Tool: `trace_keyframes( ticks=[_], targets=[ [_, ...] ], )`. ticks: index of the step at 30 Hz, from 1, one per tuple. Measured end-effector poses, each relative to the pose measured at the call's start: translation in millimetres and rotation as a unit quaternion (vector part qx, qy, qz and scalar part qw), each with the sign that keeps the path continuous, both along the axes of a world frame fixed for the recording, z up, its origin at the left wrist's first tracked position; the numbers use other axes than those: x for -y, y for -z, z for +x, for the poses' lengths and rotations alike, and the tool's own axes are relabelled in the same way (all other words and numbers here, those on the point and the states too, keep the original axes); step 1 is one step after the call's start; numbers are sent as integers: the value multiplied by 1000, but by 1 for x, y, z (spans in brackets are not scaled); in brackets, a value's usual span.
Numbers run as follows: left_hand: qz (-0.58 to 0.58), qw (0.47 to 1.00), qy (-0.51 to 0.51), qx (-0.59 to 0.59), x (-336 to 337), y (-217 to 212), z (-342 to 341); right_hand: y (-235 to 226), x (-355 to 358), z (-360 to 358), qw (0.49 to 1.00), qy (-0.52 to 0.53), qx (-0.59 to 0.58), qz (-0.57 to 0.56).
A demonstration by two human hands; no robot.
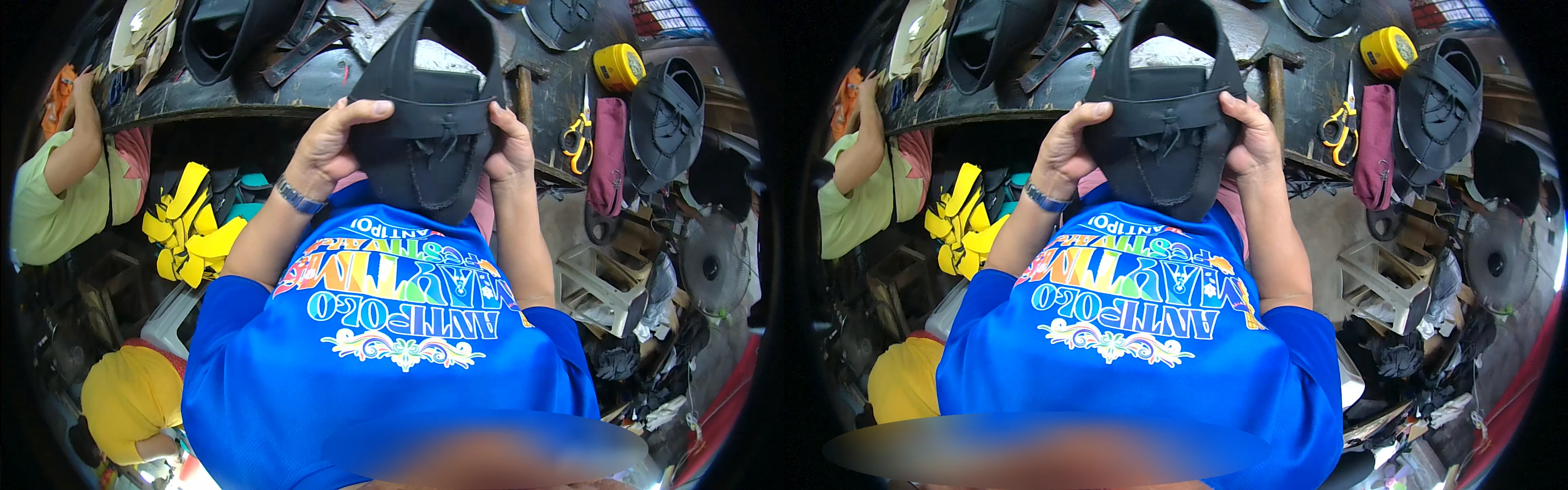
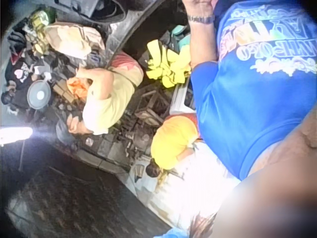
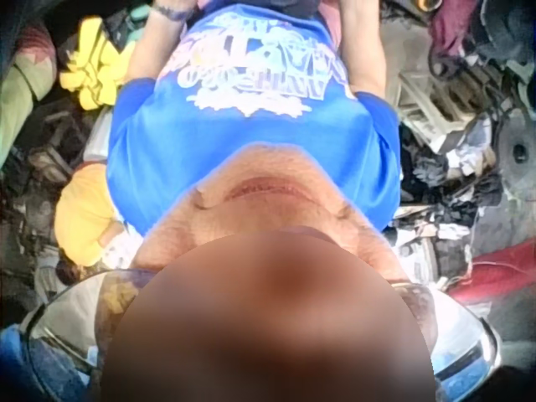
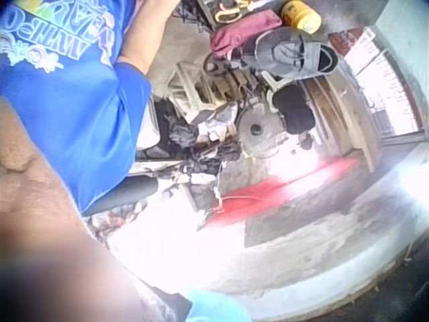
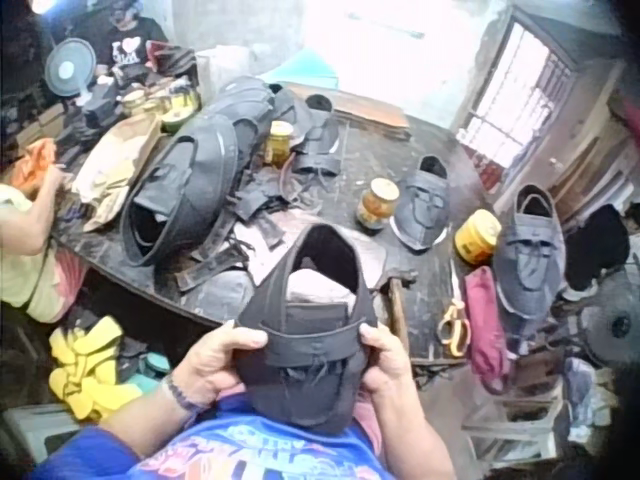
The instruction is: The person repeatedly hammers the upper of a black loafer-style shoe against a workbench, then inspects the seam and edges by hand. They repeat this hammering and inspection cycle several times, handling the shoe one at a time.
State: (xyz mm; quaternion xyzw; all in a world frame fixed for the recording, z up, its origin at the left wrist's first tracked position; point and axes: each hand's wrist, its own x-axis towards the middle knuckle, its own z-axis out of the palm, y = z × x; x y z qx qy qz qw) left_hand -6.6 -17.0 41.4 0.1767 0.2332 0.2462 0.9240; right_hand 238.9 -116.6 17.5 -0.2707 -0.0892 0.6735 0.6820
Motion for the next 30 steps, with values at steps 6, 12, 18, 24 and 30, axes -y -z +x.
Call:
trace_keyframes(
  ticks=[6,12,18,24,30],
  targets=[
    [50,998,-22,-31,1,-12,12,12,4,2,999,3,-49,-11],
    [103,993,-45,-44,5,-20,13,18,4,3,998,1,-56,3],
    [115,989,-83,-44,-6,-13,14,5,4,-5,999,32,-28,4],
    [105,993,-46,38,-27,-4,11,-6,4,-15,997,41,-21,56],
    [73,994,-42,73,-28,10,14,0,-2,-17,997,31,-32,69]
  ],
)
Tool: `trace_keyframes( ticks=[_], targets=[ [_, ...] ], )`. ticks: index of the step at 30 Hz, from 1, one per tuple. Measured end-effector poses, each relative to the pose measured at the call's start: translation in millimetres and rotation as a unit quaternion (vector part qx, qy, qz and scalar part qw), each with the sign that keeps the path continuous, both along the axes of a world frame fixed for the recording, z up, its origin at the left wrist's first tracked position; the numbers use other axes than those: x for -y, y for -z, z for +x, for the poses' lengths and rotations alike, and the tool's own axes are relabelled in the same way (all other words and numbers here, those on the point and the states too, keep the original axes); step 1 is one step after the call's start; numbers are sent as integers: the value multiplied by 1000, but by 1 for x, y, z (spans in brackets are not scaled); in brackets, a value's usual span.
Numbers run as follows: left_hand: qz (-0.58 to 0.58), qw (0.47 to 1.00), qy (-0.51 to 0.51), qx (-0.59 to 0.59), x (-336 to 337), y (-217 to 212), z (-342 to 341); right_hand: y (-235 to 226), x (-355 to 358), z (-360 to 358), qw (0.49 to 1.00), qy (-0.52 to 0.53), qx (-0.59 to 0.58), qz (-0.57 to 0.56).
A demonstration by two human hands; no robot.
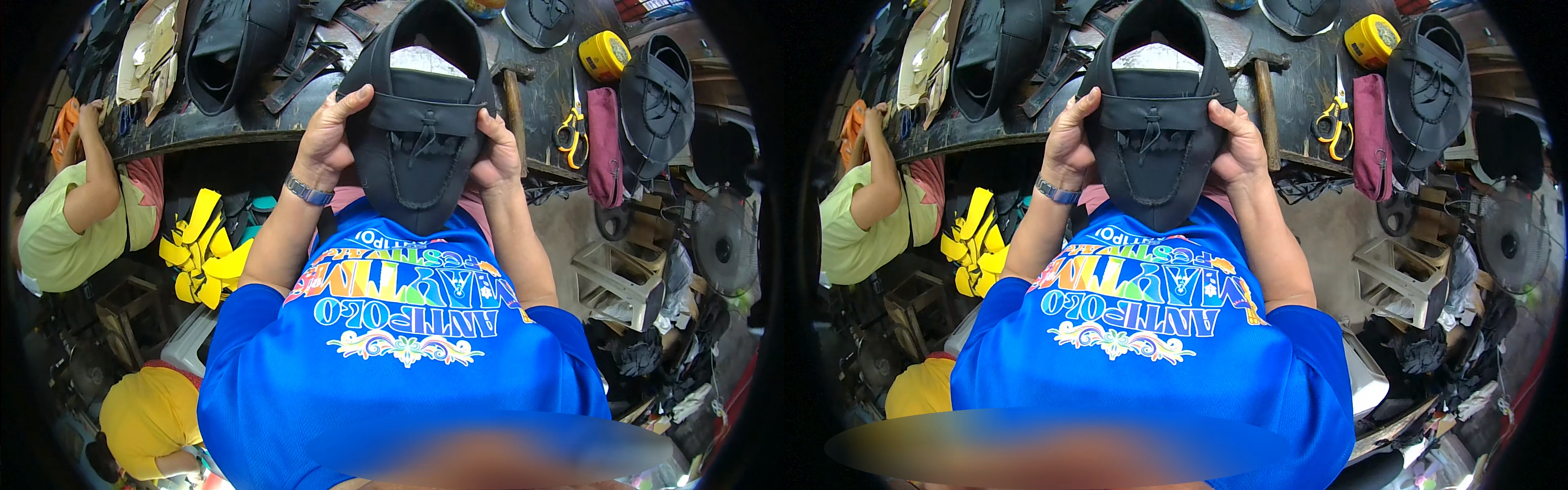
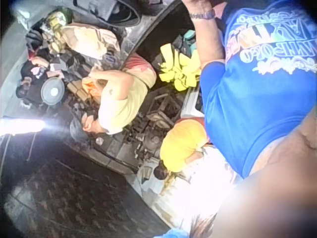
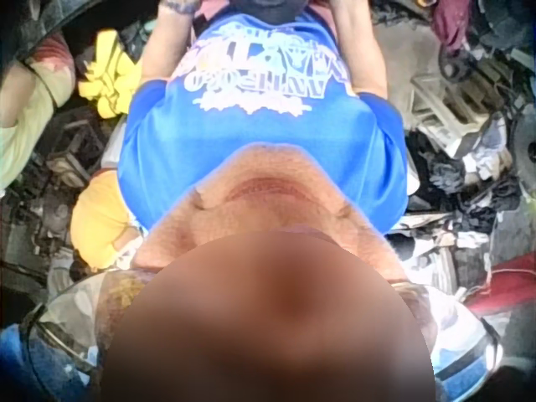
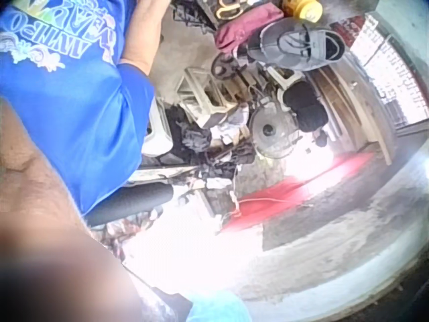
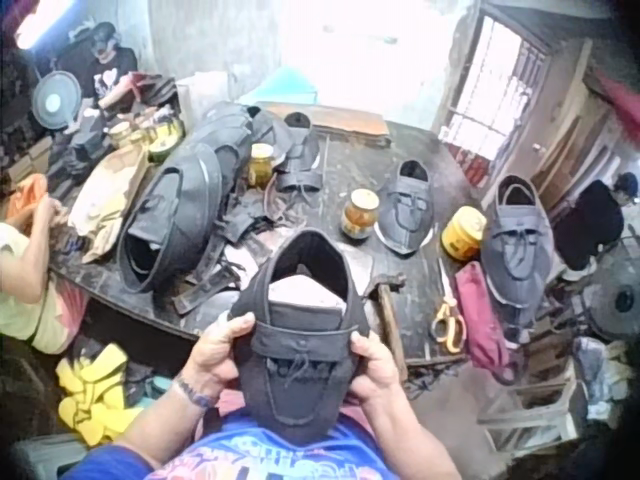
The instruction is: The person repeatedly hammers the upper of a black loafer-style shoe against a workbench, then inspects the seam and edges by hand. They repeat this hammering and inspection cycle several times, handling the shoe one at a time.
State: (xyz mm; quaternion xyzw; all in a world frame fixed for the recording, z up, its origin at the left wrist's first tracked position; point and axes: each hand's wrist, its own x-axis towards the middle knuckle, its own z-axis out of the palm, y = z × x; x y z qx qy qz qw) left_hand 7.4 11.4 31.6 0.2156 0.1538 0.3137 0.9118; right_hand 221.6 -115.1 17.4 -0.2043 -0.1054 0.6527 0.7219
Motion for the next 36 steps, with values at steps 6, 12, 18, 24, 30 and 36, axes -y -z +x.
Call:
trace_keyframes(
  ticks=[6,12,18,24,30,36],
  targets=[
    [-24,999,32,21,-7,11,3,10,-3,4,1000,-15,-11,-17],
    [-78,996,34,28,-8,23,5,4,-8,-5,999,-29,-25,0],
    [-60,993,76,65,-34,13,7,-47,-18,-6,989,-12,146,-13],
    [192,981,6,-17,-68,-30,16,-118,-47,23,897,56,426,102],
    [132,983,-114,65,-85,-67,-4,-113,-73,29,408,214,869,180],
    [142,977,-155,-46,-88,-7,15,-21,-86,-2,264,186,927,192]
  ],
)
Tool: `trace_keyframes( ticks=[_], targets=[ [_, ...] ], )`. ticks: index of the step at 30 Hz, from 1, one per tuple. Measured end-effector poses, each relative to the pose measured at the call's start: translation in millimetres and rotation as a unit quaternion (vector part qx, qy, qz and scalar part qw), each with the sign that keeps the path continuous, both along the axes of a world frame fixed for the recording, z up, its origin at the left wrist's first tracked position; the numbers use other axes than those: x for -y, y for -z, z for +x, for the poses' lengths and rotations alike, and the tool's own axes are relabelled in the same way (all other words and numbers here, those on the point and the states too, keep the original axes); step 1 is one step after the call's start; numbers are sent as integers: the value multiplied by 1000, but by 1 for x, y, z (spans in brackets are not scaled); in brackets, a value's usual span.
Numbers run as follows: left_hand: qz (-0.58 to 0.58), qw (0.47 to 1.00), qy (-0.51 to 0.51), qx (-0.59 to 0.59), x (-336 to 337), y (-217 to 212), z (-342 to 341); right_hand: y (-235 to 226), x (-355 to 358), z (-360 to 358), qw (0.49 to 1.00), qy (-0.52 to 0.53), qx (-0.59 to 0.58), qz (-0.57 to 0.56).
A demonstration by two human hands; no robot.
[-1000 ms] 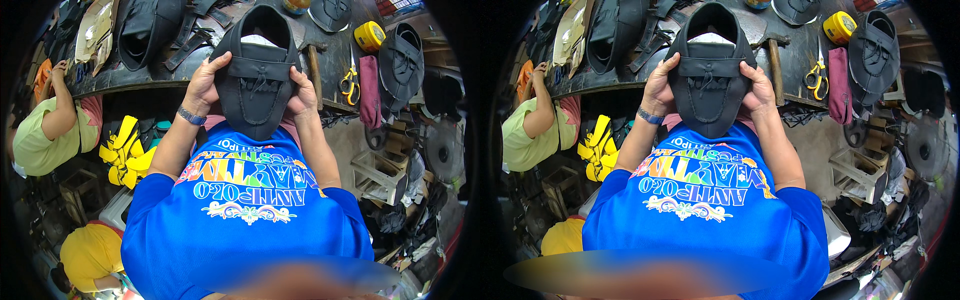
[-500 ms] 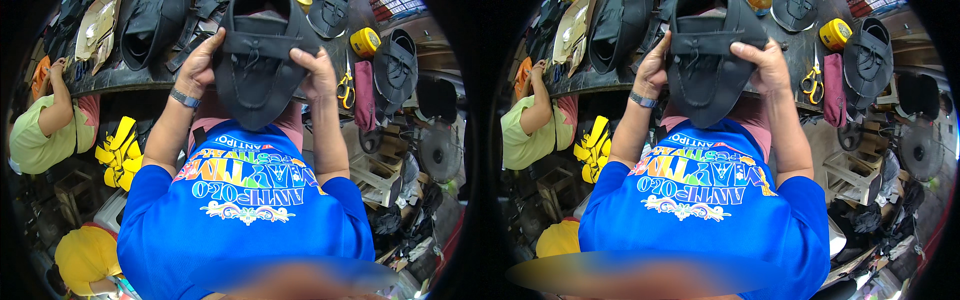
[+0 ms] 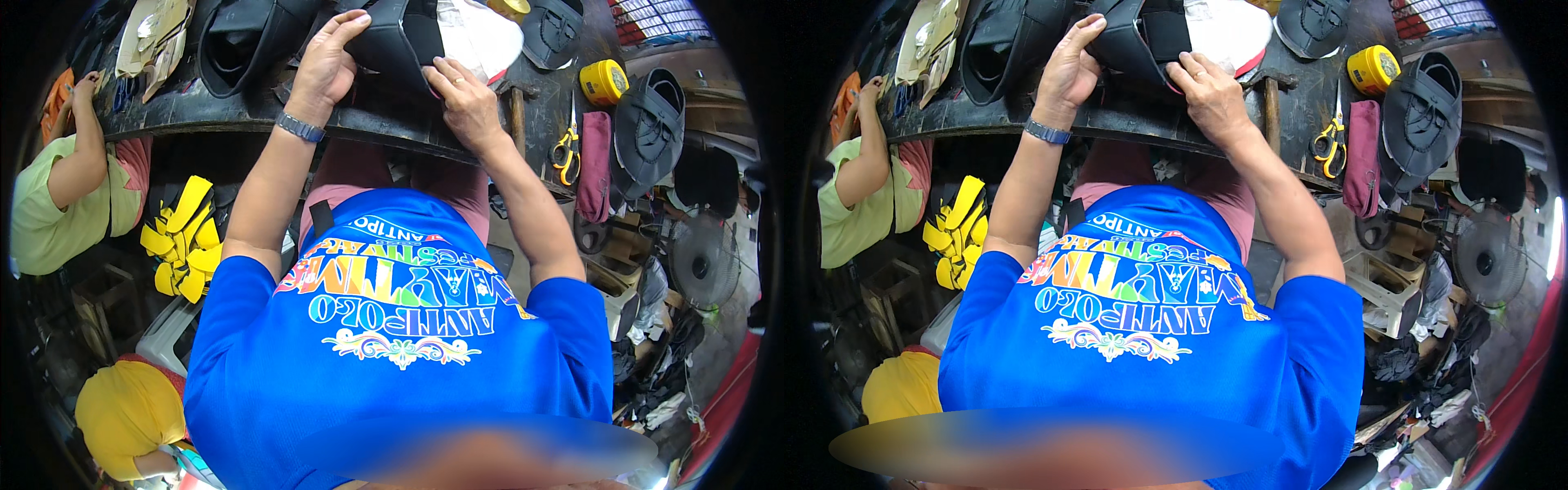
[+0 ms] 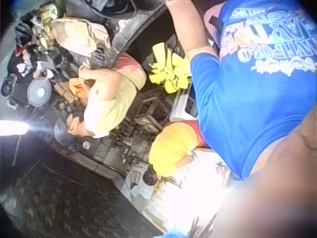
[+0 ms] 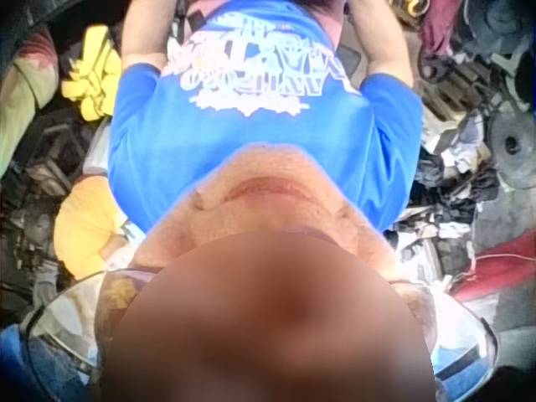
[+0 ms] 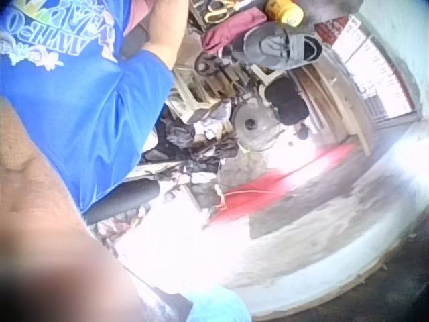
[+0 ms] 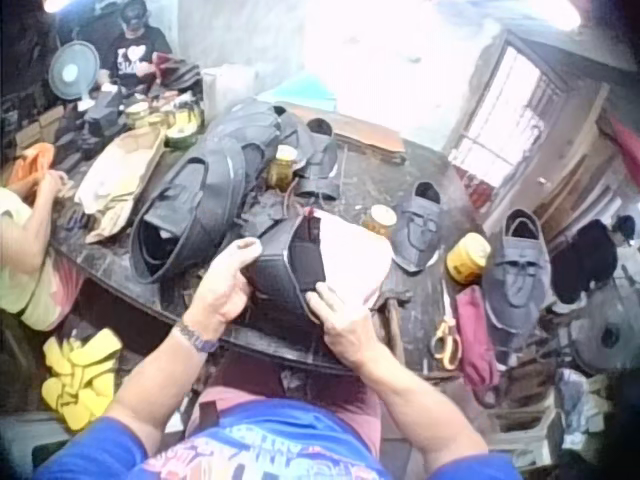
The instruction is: The person repeatedly hammers the upper of a black loafer-style shoe against a workbench, then inspects the seam and edges by hand. They repeat this hammering and inspection cycle several times, handling the shoe one at a time.
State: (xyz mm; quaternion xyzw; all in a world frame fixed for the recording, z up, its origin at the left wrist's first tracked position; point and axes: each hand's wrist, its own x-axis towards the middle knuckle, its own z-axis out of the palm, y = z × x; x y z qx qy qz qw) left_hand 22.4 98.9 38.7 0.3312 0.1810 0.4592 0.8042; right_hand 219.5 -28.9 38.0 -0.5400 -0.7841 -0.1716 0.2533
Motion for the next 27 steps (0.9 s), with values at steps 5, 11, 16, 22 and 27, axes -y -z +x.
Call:
trace_keyframes(
  ticks=[5,11,16,22,27],
  targets=[
    [4,999,15,31,1,31,-1,3,50,4,987,43,-59,-141],
    [50,999,11,-17,5,25,-3,-9,103,27,862,428,-78,-261],
    [49,997,10,-63,-6,35,-5,-37,115,53,863,349,-323,-169],
    [71,995,-3,-71,-11,44,-6,-50,65,0,929,164,-314,-105],
    [69,994,-22,-83,-4,38,0,-58,35,6,933,169,-218,-229]
  ],
)
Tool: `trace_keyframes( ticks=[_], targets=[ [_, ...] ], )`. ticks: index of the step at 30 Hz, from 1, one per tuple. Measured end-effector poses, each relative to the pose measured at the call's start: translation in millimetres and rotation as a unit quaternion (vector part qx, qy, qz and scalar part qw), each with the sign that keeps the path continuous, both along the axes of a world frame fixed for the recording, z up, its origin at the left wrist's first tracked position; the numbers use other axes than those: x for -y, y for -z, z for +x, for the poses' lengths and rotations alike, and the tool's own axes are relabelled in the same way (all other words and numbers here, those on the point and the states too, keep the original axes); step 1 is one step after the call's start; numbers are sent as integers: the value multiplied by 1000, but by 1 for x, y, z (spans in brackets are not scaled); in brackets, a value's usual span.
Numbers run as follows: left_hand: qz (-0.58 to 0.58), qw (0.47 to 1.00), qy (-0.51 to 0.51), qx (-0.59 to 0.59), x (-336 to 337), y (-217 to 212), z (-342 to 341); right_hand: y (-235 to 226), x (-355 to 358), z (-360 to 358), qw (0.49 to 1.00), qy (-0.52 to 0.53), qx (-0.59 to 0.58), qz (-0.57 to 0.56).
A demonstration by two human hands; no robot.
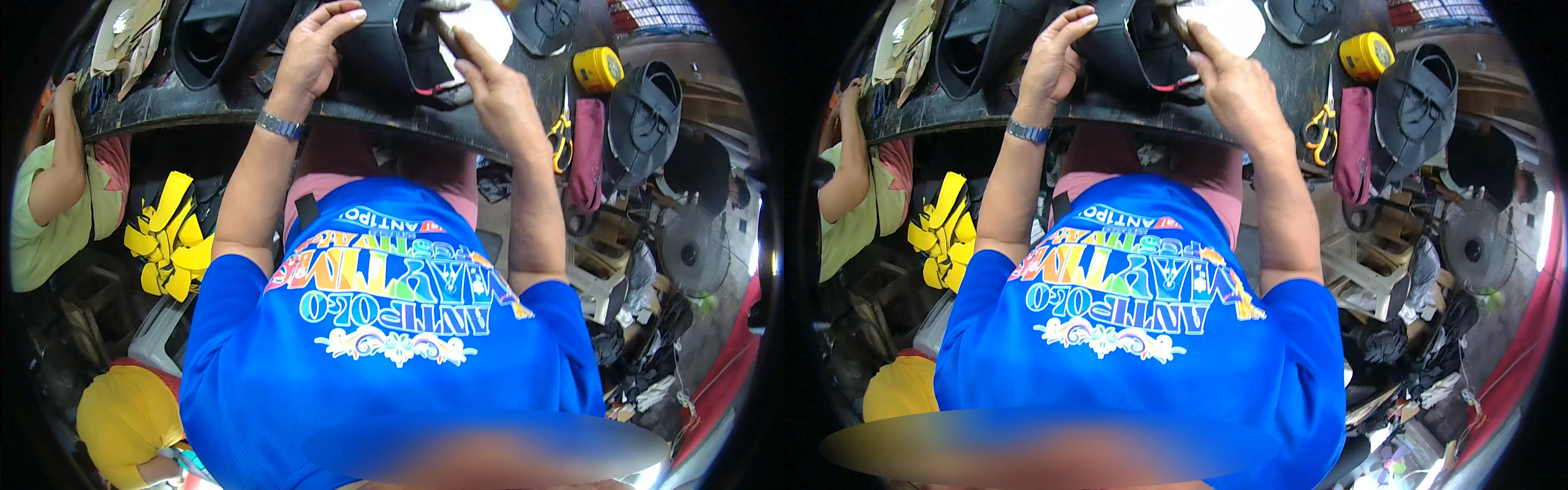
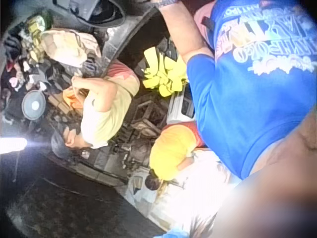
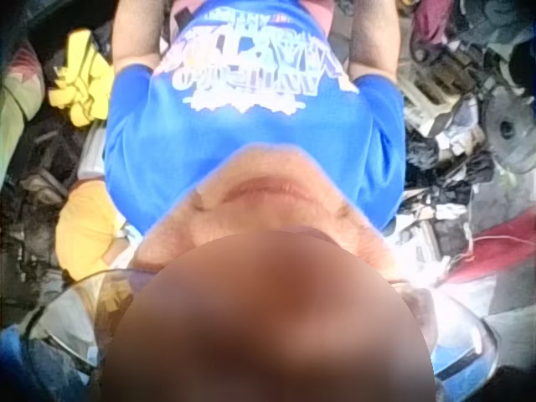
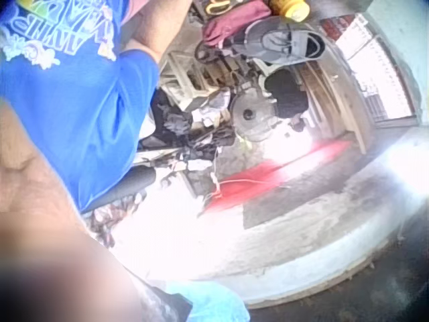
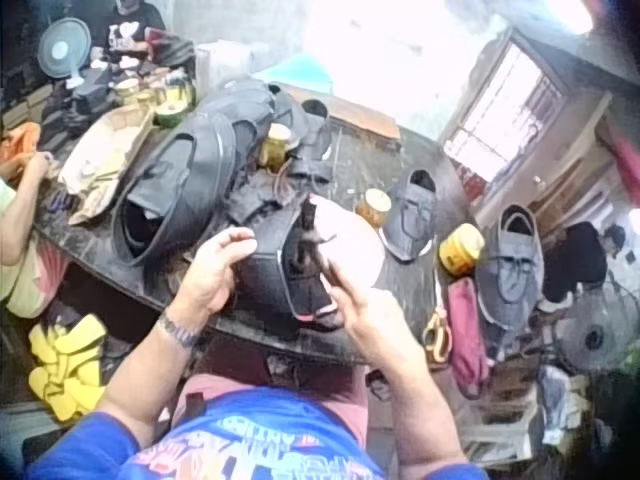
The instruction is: The person repeatedly hammers the upper of a black loafer-style shoe against a workbench, then inspects the seam and edges by hand. They repeat this hammering and inspection cycle several times, handling the shoe one at a time.
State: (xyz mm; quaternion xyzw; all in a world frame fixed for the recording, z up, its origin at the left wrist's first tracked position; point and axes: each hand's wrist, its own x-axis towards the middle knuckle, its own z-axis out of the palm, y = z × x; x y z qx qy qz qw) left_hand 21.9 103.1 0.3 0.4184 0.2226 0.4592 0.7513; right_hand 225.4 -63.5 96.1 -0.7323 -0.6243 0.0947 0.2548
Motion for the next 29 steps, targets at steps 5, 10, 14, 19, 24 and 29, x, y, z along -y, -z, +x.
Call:
trace_keyframes(
  ticks=[5,10,14,19,24,29],
  targets=[
    [-39,999,-2,6,8,-11,3,19,15,-13,965,-1,-150,215],
    [-4,1000,-6,2,10,-14,5,17,21,6,994,43,-78,68],
    [-21,1000,-17,10,12,-11,6,26,33,-3,965,83,-178,173],
    [-36,999,-6,26,9,-18,7,18,42,5,989,44,-119,75],
    [-31,999,-9,26,13,-15,4,31,51,-18,969,34,-143,199],
    [-40,999,-11,16,11,-13,3,21,49,-1,994,-33,-85,63]
  ],
)
